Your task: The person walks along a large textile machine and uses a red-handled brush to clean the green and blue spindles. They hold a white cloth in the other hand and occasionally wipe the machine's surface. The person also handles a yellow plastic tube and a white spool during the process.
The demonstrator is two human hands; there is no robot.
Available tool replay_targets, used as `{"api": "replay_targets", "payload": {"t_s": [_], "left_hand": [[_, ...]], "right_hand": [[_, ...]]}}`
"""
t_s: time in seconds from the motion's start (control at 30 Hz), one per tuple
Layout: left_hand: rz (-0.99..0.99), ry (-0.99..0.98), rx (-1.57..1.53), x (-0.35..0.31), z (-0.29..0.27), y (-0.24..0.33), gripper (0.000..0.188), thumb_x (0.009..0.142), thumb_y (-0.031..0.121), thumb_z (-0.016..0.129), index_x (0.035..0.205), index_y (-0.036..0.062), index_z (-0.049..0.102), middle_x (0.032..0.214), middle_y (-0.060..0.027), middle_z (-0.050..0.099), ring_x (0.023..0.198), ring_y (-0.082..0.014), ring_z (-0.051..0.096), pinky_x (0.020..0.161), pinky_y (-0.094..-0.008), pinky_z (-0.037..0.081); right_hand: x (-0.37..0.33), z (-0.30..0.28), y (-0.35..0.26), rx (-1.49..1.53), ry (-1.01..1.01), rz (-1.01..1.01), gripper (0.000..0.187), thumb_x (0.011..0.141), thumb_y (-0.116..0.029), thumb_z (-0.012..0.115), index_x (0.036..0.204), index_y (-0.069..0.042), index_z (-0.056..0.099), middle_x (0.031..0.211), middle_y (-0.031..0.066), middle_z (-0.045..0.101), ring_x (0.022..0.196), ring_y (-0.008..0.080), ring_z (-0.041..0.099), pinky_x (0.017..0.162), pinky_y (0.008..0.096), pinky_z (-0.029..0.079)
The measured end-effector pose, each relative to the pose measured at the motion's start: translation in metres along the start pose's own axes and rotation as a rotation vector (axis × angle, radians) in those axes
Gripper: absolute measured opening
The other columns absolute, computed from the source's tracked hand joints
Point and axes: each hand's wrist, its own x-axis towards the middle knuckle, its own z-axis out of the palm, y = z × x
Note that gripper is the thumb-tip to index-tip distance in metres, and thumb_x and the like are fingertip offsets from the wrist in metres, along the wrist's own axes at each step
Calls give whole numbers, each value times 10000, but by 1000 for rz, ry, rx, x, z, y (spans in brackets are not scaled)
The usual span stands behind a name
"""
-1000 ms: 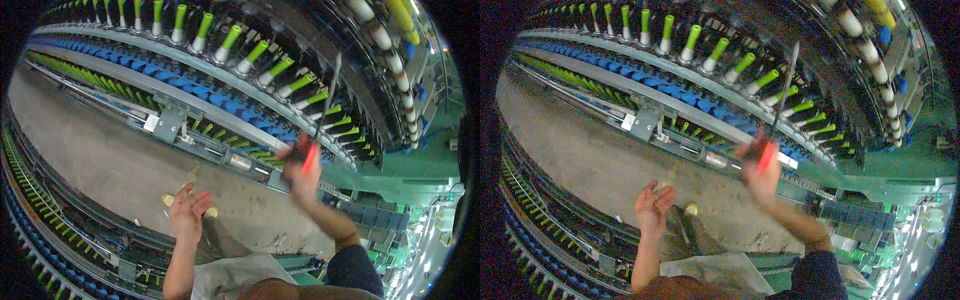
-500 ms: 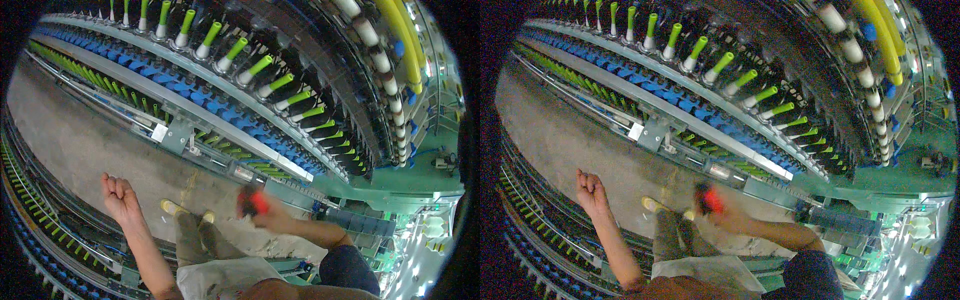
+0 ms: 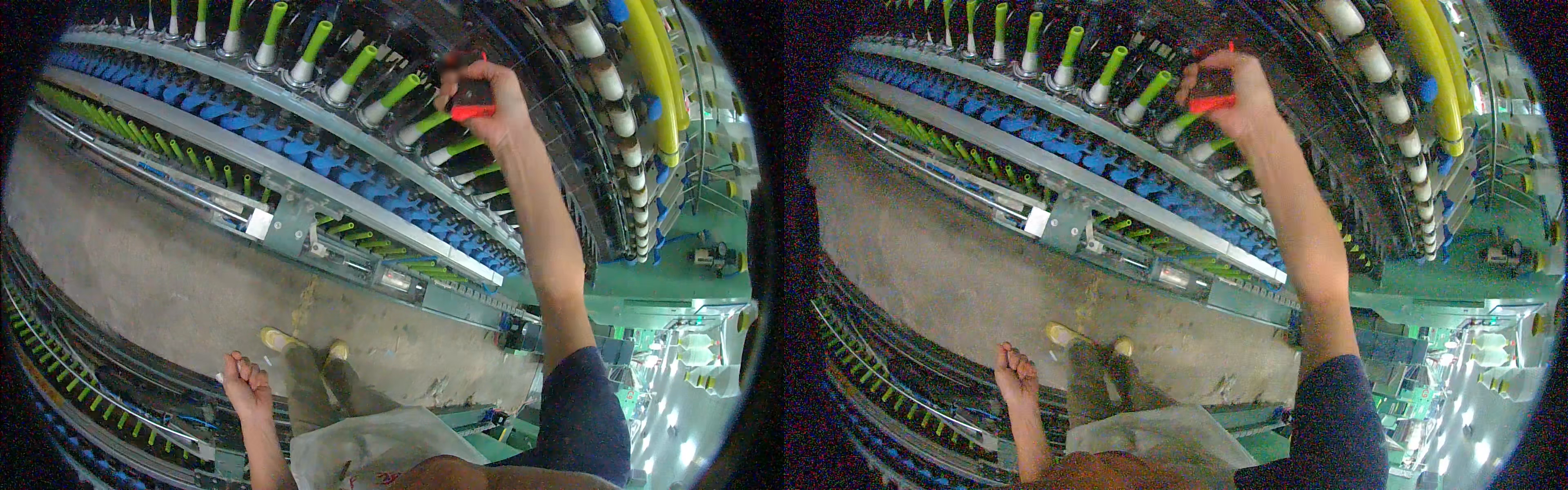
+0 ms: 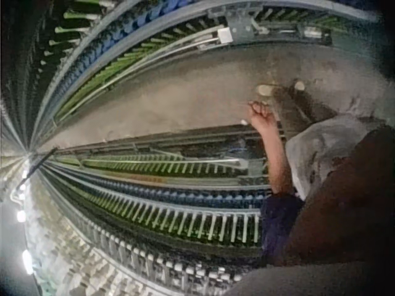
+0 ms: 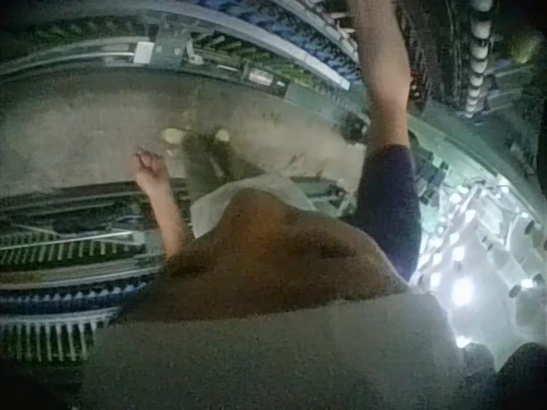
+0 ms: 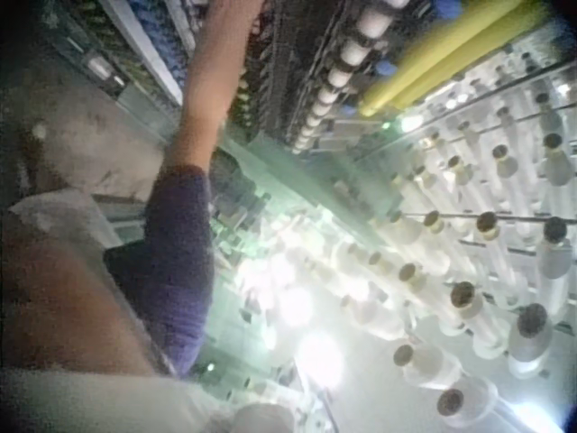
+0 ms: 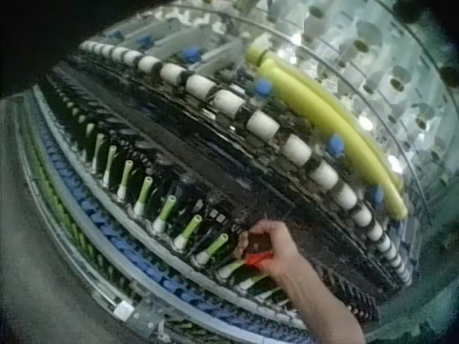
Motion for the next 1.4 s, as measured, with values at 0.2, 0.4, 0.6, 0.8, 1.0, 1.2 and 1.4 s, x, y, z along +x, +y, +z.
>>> {"api": "replay_targets", "payload": {"t_s": [0.2, 0.4, 0.6, 0.8, 1.0, 1.2, 1.4], "left_hand": [[150, -31, 275, -19, 68, -18, 276, 982, 321, 484, 1046, 60, 546, 679, 30, 499, 532, -69, 415, 495, -203, 370], [232, -75, 369, -57, 177, -84, 308, 971, 313, 505, 1095, 32, 526, 718, 10, 531, 577, -74, 451, 534, -204, 396], [301, -319, 156, -46, 169, -80, 203, 967, 236, 518, 1006, 37, 530, 629, 52, 326, 498, -45, 244, 404, -205, 225], [58, -74, 65, 2, 118, -49, 144, 958, 176, 497, 984, 44, 549, 631, 33, 357, 487, -55, 282, 392, -209, 262], [148, 4, 1652, 27, 11, -108, 340, 939, 326, 471, 1107, 47, 566, 782, -52, 528, 608, -203, 502, 505, -354, 418], [1313, 169, 2533, 14, -45, -123, 497, 847, 413, 587, 1204, 68, 559, 1039, -231, 622, 939, -387, 605, 761, -474, 479], [575, 120, 1908, 25, -75, -42, 383, 738, 135, 668, 1105, 40, 613, 809, -222, 621, 726, -401, 599, 666, -478, 477]], "right_hand": [[-139, -37, 108, -426, 47, -157, 437, 727, 23, 494, 1156, -55, 460, 870, 94, 622, 758, 209, 604, 672, 352, 518], [-316, -108, 273, -763, -316, 181, 604, 815, -170, 621, 1353, -60, 369, 1099, 122, 559, 1016, 239, 557, 866, 379, 448], [-370, -174, 291, -882, -552, 380, 623, 778, -204, 660, 1328, -70, 400, 1098, 170, 546, 961, 324, 553, 805, 424, 442], [-367, -231, 226, -545, -181, -37, 437, 843, -120, 609, 1237, -77, 425, 1028, 61, 556, 862, 183, 540, 742, 339, 471], [-305, -248, 156, -161, 57, -93, 714, 640, 69, 534, 1318, -53, 345, 1081, 180, 584, 1038, 312, 577, 971, 459, 413], [-314, -174, 215, -116, -165, 100, 751, 626, 77, 546, 1341, -28, 343, 1030, 167, 596, 999, 304, 590, 919, 448, 455], [-296, -65, 259, -399, -348, 288, 694, 681, 56, 555, 1340, -27, 353, 1033, 154, 593, 951, 253, 604, 860, 362, 473]]}}
